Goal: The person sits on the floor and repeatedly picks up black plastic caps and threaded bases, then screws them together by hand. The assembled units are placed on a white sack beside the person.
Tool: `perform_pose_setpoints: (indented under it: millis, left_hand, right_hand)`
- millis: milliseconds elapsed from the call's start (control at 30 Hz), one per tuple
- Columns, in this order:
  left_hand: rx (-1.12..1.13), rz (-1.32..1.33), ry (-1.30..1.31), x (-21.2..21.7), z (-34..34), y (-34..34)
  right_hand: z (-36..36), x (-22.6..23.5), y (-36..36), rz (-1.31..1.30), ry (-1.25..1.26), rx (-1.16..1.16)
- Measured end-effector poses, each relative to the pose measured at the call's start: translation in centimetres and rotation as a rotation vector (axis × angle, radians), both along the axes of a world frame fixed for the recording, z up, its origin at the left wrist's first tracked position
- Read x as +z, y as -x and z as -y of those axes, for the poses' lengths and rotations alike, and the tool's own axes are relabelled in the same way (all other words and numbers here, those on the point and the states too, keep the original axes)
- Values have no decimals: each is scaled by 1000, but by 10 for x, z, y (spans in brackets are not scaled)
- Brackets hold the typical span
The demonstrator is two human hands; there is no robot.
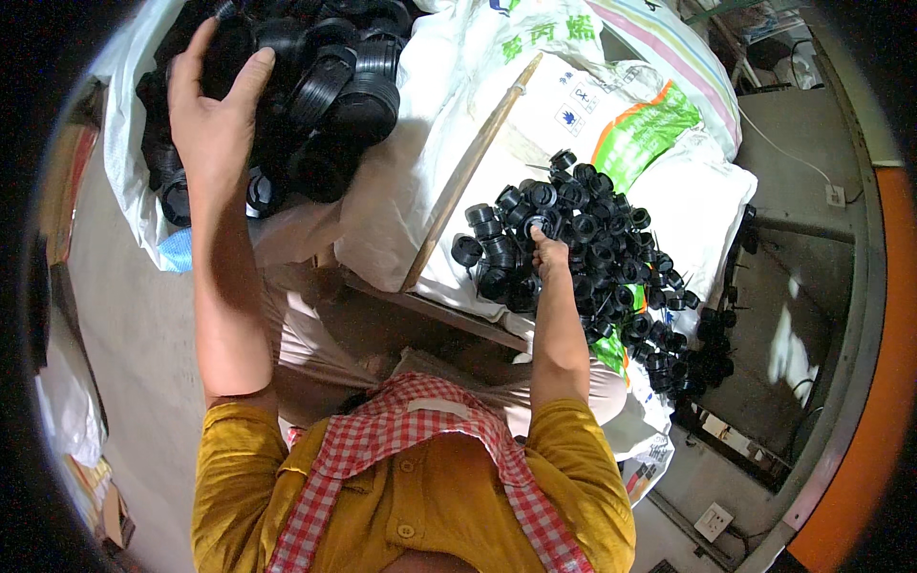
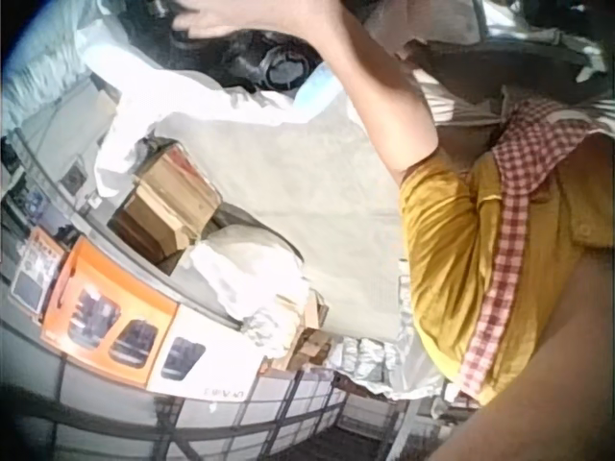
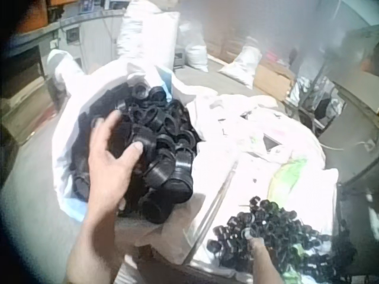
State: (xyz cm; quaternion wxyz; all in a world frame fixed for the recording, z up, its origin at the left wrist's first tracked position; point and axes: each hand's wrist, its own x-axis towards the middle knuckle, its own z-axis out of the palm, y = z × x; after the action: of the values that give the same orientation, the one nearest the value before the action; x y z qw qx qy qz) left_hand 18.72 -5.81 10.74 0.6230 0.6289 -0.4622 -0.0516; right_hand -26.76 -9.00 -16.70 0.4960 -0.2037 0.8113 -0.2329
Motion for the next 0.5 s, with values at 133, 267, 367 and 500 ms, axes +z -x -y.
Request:
perform_pose_setpoints:
  millis: [133, 267, 367, 500]
  left_hand:
    - [361, 452, 340, 6, -4, 36]
    - [-502, 518, 424, -16, -25, 87]
    - [-1009, -317, -207, -28, -48, 154]
    - [-1078, -895, -662, -89, -57, 196]
  right_hand:
    - [-12, 13, -12, -128, 128, -38]
    - [-48, 43, -27, -200, 854, 28]
    - [-82, 103, -57, -350, 868, 106]
    - [-136, 148, -97, -330, 1107, 434]
